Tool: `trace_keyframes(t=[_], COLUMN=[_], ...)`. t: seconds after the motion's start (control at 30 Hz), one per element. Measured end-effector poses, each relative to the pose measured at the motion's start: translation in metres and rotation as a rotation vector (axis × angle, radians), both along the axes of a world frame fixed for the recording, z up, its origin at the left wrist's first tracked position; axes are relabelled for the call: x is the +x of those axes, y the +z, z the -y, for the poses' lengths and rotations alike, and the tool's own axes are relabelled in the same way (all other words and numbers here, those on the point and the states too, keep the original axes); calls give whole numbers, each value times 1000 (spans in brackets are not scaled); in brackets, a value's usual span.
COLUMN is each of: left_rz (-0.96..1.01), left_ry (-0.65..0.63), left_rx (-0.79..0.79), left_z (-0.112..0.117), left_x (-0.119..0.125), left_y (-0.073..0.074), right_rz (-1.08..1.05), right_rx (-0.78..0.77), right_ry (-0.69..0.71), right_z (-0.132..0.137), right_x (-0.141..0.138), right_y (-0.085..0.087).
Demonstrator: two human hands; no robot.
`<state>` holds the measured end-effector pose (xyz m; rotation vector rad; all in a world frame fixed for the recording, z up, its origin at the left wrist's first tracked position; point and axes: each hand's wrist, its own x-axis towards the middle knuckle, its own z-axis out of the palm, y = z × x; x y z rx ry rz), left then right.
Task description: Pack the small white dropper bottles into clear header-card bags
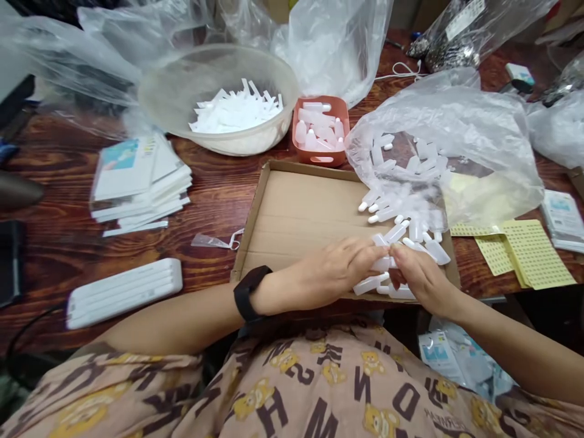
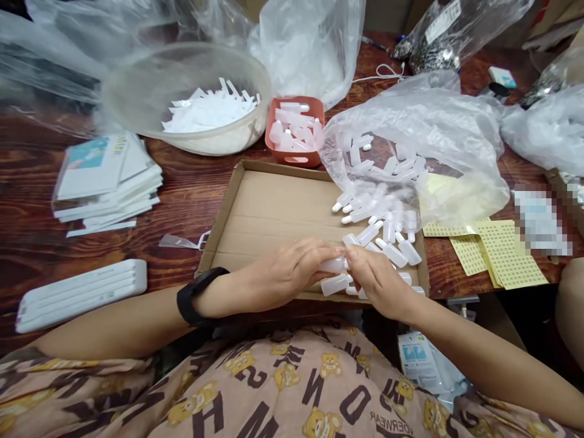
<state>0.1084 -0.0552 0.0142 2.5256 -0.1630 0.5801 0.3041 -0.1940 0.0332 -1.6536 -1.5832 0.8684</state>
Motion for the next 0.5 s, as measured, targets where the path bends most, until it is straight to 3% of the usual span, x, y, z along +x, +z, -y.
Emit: trace_keyframes(t=[0.07, 0.13, 0.23, 0.3, 0.37, 0.43, 0.5], left_rz=[-21, -102, -134, -117, -199, -273, -244], left_ry=[2, 41, 288, 538, 641, 703, 761], left_rx=[72, 74, 98, 184, 207, 181, 171], left_z=[-12, -40, -106, -151, -182, -193, -183], left_x=[7, 15, 24, 28, 31, 35, 46], left_y=[-5, -4, 7, 18, 31, 43, 53], right_rz=[-216, -200, 95, 304, 520, 718, 823], right_rx=[-221, -265, -91, 54, 169, 197, 115], right_ry=[-33, -38, -154, -272, -364, -420, -457], right_z=[-8, -20, -41, -54, -64, -72, -80], right_x=[2, 14, 51, 85, 126, 168, 208], right_y=[-4, -3, 4, 6, 5, -1, -8])
